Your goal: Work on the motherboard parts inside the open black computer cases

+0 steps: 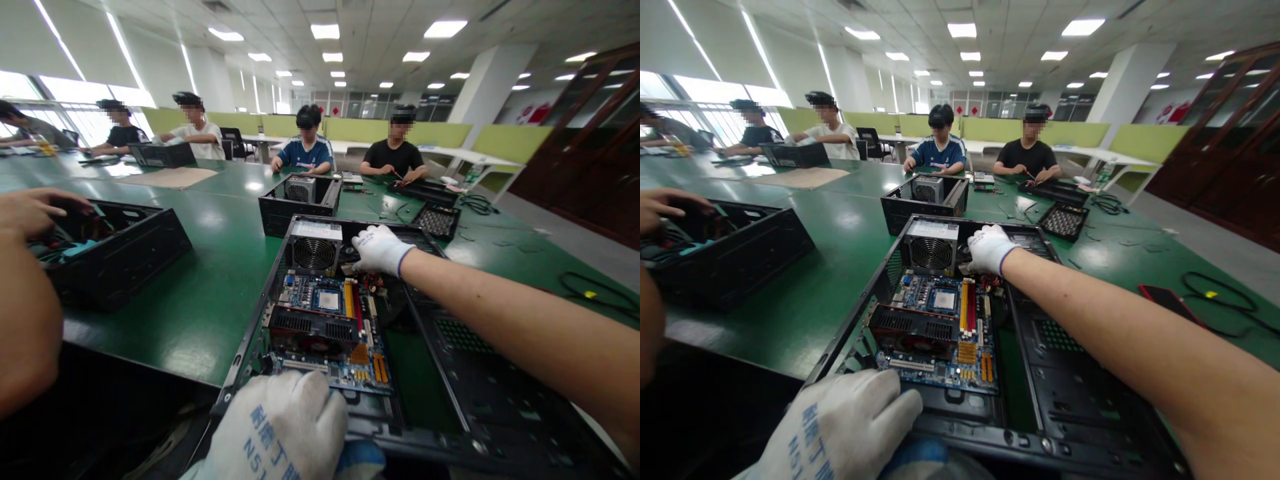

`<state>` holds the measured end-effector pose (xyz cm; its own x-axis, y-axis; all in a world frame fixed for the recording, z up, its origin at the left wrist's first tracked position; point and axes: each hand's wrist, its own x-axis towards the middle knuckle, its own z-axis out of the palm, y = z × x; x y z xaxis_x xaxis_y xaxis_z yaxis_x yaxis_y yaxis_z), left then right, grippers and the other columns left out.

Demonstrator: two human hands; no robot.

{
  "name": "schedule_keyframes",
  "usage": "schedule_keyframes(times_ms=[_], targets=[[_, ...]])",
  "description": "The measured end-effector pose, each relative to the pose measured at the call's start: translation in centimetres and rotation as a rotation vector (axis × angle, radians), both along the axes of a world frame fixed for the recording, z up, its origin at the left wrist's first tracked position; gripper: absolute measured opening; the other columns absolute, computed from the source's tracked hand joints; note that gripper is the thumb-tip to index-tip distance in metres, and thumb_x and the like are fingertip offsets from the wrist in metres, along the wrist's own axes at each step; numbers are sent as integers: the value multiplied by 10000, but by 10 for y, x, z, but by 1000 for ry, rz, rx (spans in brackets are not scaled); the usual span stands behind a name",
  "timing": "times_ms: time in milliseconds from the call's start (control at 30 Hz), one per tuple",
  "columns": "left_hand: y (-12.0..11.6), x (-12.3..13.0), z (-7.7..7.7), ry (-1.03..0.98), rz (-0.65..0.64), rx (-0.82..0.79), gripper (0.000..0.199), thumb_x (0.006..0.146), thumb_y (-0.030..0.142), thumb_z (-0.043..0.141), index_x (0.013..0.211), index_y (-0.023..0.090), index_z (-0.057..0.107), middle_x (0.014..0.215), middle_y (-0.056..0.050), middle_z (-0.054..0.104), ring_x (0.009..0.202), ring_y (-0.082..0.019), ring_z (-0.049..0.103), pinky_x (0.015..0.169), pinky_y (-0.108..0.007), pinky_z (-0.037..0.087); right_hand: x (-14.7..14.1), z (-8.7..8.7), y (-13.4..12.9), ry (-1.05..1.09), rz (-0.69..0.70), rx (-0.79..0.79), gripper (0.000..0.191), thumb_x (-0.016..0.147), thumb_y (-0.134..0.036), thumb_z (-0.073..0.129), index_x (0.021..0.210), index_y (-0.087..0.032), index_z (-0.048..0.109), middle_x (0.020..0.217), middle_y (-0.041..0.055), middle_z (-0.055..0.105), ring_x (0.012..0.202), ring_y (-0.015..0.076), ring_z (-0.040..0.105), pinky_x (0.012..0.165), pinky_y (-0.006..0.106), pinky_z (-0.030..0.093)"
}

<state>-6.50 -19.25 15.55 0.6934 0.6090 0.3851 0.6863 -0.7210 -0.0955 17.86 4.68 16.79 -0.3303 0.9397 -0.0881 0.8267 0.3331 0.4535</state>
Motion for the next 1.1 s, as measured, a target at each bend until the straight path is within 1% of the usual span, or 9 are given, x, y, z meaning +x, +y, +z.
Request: schedule_keyframes(times_ms=[233, 333, 433, 567, 667, 733, 833, 933, 1100], targets=[[0, -2, 3, -14, -5, -65, 306, 877, 553, 694, 837, 264, 602, 802, 4, 659, 606, -191, 635, 470, -309, 430, 20, 19, -34, 86, 88, 20, 607, 902, -655, 567, 1195, -146, 722, 1218, 197, 714, 1133, 376, 649, 945, 453, 478], [2, -2, 9, -52, -9, -146, 241, 877, 497, 697, 885, 268, 623, 849, 8, 671, 639, -191, 657, 499, -305, 461, 40, 24, -53, 220, 165, 66, 592, 926, -615, 568, 1240, -133, 707, 1264, 199, 698, 1164, 371, 643, 989, 457, 482], [13, -1, 20, -115, 42, -210, 181, 918, 430, 642, 886, 253, 636, 808, 13, 651, 645, -180, 662, 541, -297, 485, 63, 25, -75, 449, 202, 70, 630, 935, -640, 563, 1309, -146, 679, 1318, 180, 679, 1211, 350, 628, 1037, 454, 484], [49, 6, 40, -103, 90, -201, 177, 999, 359, 544, 1007, 231, 666, 925, -27, 688, 829, -188, 703, 717, -302, 545, 89, 21, -99, 760, 167, 88, 659, 921, -692, 570, 1348, -198, 667, 1395, 125, 653, 1292, 326, 596, 1109, 472, 472], [87, 22, 49, 20, 98, -248, 237, 1029, 326, 481, 1107, 189, 659, 1049, -81, 701, 969, -220, 703, 857, -339, 563, 102, 16, -106, 894, 129, 122, 608, 916, -665, 604, 1311, -210, 685, 1382, 102, 668, 1270, 313, 621, 1113, 478, 485], [114, 39, 50, 143, 125, -307, 271, 1017, 295, 481, 1163, 143, 651, 1106, -118, 706, 1039, -254, 700, 929, -369, 557, 107, 13, -106, 971, 107, 137, 558, 922, -636, 614, 1281, -217, 695, 1335, 89, 696, 1219, 301, 653, 1087, 474, 510], [150, 68, 42, 352, 103, -418, 334, 985, 252, 505, 1251, 97, 635, 1201, -165, 711, 1121, -277, 693, 985, -362, 538, 109, 10, -104, 1033, 103, 143, 495, 932, -592, 620, 1246, -220, 707, 1291, 80, 717, 1178, 293, 675, 1066, 474, 528], [180, 90, 25, 523, 82, -536, 355, 932, 273, 570, 1234, 109, 659, 1218, -181, 725, 1124, -300, 702, 954, -366, 552, 109, 7, -103, 1044, 139, 134, 481, 941, -576, 622, 1256, -222, 704, 1322, 81, 705, 1207, 290, 662, 1088, 472, 514], [214, 100, -13, 616, 61, -624, 373, 850, 316, 665, 1190, 167, 695, 1194, -141, 757, 1081, -292, 726, 902, -335, 570, 111, 5, -104, 1017, 191, 115, 535, 935, -605, 611, 1301, -222, 690, 1408, 99, 657, 1315, 316, 599, 1145, 504, 462]])
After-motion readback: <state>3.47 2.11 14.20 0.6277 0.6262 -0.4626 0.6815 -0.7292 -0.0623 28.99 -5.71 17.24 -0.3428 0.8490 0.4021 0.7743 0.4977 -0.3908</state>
